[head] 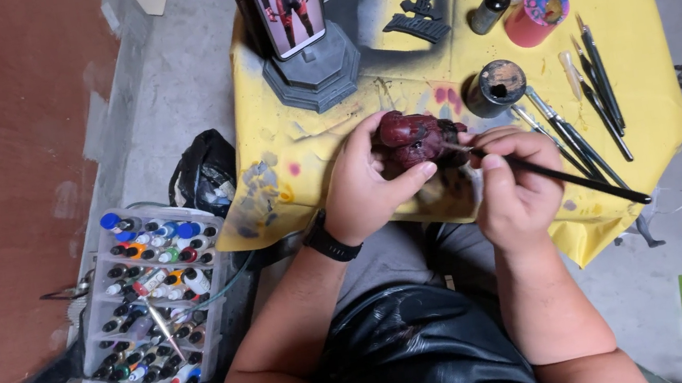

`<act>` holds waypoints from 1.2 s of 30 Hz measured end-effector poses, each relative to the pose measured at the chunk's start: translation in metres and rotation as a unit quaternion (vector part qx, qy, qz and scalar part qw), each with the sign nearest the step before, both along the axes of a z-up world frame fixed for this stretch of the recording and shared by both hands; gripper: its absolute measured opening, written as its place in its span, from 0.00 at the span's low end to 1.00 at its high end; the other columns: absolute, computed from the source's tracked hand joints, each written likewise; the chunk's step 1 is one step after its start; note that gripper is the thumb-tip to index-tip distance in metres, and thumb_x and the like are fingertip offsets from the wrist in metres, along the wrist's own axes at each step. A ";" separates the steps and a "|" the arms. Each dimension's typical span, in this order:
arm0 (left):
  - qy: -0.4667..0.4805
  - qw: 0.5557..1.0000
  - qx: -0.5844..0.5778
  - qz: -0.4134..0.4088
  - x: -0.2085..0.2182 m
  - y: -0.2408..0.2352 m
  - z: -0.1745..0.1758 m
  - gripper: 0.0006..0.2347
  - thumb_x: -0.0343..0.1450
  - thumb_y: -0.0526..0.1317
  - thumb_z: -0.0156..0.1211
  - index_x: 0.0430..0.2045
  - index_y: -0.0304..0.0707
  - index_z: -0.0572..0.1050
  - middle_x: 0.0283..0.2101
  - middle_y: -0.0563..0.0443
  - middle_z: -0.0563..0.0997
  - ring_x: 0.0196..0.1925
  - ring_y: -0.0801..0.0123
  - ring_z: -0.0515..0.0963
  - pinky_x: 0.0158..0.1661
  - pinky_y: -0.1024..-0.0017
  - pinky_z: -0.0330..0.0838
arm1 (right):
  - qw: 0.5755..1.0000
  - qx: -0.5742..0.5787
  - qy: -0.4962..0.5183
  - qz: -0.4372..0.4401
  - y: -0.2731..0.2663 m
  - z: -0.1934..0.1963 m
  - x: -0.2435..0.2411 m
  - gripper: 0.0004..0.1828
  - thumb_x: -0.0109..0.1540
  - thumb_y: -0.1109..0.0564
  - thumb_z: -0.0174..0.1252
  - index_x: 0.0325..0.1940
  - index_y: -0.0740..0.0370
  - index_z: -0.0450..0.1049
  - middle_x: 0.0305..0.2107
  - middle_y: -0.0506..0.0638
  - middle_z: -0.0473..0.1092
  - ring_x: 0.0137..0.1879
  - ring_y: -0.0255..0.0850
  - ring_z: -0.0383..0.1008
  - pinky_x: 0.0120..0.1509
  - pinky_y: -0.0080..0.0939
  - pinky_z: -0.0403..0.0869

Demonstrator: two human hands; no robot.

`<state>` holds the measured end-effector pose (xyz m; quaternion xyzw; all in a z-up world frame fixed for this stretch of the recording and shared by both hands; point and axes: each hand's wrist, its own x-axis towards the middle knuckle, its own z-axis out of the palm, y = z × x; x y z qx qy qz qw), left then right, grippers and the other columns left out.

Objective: Painting intricate details on a small action figure using a fine-tipped paintbrush and acrylic paints while using a phone for reference.

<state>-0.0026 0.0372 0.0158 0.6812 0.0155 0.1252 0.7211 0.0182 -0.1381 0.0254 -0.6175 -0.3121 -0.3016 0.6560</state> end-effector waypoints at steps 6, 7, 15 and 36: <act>-0.008 0.998 0.051 -0.031 0.004 0.019 0.009 0.33 0.57 0.40 0.78 0.58 0.32 0.70 0.50 0.34 0.76 0.53 0.45 0.82 0.49 0.58 0.79 | 0.986 -0.036 0.061 -0.149 -0.078 -0.024 0.050 0.01 0.68 0.74 0.52 0.42 0.77 0.69 0.25 0.63 0.69 0.36 0.49 0.74 0.47 0.48 0.73; -0.011 0.998 0.049 -0.034 0.006 0.021 0.010 0.33 0.57 0.40 0.78 0.58 0.32 0.70 0.50 0.34 0.76 0.53 0.45 0.82 0.49 0.58 0.79 | 0.986 -0.038 0.058 -0.152 -0.080 -0.025 0.052 0.01 0.68 0.74 0.52 0.42 0.77 0.69 0.25 0.63 0.69 0.36 0.49 0.74 0.47 0.48 0.73; -0.005 0.986 0.157 -0.056 0.008 0.028 0.023 0.30 0.58 0.44 0.76 0.55 0.41 0.73 0.48 0.44 0.79 0.55 0.56 0.80 0.54 0.61 0.76 | 0.971 -0.104 0.142 -0.161 -0.073 -0.021 0.060 0.02 0.67 0.72 0.54 0.41 0.75 0.72 0.23 0.61 0.71 0.32 0.42 0.69 0.40 0.44 0.71; -0.031 0.959 0.281 -0.032 0.006 0.030 0.039 0.30 0.57 0.50 0.73 0.52 0.39 0.74 0.44 0.44 0.80 0.50 0.54 0.82 0.49 0.62 0.78 | 0.972 0.174 0.139 0.082 -0.018 0.006 0.002 0.06 0.66 0.62 0.53 0.42 0.67 0.63 0.23 0.60 0.64 0.32 0.45 0.69 0.35 0.46 0.82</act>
